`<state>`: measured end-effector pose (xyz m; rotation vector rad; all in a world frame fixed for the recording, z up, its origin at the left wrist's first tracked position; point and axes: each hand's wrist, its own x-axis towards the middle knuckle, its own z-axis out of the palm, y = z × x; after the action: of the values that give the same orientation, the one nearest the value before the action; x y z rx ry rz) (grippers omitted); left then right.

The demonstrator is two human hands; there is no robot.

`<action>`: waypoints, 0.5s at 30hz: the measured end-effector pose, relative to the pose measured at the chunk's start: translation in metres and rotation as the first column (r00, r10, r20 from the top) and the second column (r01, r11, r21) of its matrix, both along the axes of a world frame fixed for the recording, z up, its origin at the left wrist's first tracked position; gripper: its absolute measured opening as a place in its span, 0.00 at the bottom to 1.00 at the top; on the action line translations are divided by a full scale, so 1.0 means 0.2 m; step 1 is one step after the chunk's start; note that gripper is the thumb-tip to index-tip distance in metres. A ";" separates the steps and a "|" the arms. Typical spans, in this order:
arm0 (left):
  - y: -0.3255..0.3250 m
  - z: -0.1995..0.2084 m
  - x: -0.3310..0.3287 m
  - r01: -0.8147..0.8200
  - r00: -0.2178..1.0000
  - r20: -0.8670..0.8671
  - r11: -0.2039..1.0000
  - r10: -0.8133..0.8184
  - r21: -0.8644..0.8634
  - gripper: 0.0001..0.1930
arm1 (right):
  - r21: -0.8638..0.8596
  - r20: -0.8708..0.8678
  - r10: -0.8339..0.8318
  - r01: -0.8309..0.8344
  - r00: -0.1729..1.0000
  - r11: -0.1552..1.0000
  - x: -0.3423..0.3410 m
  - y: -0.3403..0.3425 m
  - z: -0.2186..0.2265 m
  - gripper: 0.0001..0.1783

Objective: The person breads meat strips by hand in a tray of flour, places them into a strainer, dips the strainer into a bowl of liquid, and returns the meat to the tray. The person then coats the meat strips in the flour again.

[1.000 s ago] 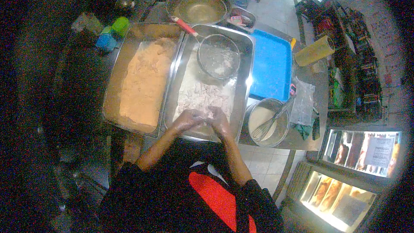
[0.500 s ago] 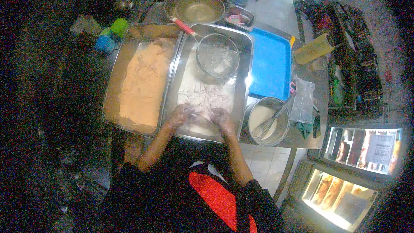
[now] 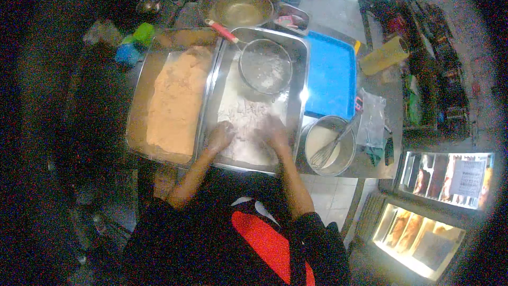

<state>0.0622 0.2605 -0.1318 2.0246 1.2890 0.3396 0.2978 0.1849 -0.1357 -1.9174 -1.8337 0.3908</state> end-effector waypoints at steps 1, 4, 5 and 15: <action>-0.01 -0.11 -0.01 0.028 0.991 -0.135 0.986 -0.006 0.165 0.20 | 0.000 -0.001 0.006 -0.006 1.000 1.000 -0.06 0.04 -0.07 0.27; 0.00 0.15 0.11 0.165 0.948 -0.259 0.981 -0.186 -0.103 0.20 | -0.232 0.313 0.004 0.072 0.950 0.970 -0.25 0.10 -0.17 0.27; 0.01 0.15 0.10 0.172 0.928 -0.299 0.967 -0.223 -0.187 0.20 | -0.341 0.294 0.103 0.004 0.950 0.940 -0.33 0.08 -0.15 0.26; 0.08 0.05 0.01 0.219 0.974 0.081 0.967 -0.210 -0.130 0.19 | -0.290 -0.290 0.021 -0.108 0.957 0.951 -0.12 0.07 0.09 0.18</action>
<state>0.0647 0.2773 -0.1218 1.9945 1.0123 0.2082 0.2734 0.1986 -0.1172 -1.8742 -1.7251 0.9685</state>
